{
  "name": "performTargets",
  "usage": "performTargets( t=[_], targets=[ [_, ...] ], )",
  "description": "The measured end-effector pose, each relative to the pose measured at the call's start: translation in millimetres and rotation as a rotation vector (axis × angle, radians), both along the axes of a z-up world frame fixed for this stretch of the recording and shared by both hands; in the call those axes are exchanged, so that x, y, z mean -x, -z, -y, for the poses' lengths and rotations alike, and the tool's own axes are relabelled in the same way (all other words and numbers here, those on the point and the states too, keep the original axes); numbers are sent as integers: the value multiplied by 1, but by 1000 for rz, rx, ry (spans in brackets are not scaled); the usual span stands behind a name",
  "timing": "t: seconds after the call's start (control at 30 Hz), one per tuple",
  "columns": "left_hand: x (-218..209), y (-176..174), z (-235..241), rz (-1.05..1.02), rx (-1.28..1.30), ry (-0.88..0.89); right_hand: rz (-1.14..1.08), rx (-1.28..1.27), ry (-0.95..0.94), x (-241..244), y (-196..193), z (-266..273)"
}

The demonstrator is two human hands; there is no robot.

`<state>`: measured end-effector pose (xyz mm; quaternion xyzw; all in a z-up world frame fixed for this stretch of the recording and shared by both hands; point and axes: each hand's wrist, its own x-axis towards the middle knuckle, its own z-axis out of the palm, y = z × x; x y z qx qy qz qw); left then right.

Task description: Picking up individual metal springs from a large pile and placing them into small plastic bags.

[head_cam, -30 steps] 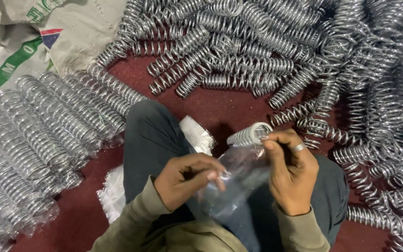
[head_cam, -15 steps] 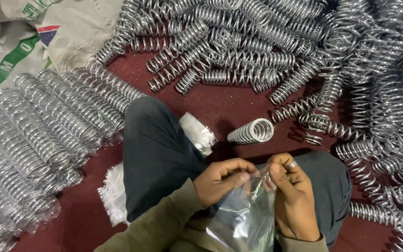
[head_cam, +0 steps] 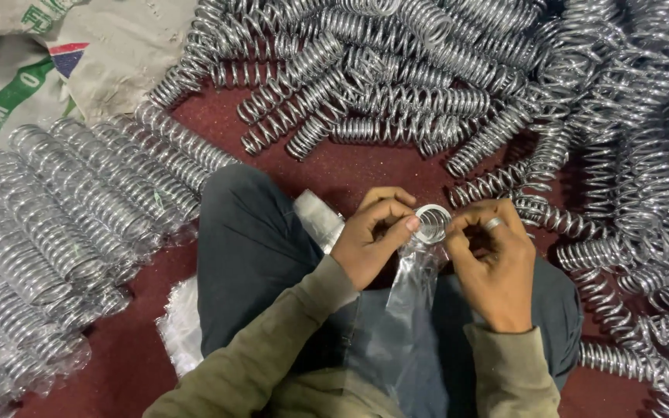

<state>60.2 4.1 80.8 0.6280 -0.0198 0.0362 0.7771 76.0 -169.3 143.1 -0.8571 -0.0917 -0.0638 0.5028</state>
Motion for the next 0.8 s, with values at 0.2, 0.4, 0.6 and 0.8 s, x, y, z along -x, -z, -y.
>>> performTargets(
  t=[0.2, 0.4, 0.6, 0.8],
  targets=[
    [-40, 28, 7, -266, -46, 74, -312, -181, -71, -35, 50, 15],
    [-48, 75, 12, -562, -217, 78, -465, -144, -17, -47, 99, 21],
    [-35, 48, 12, -648, -261, 53, -628, -263, 154, -20, 89, -5],
    [-23, 31, 14, -664, -284, 4, -490, -762, 412, 26, 31, -33]
  ],
)
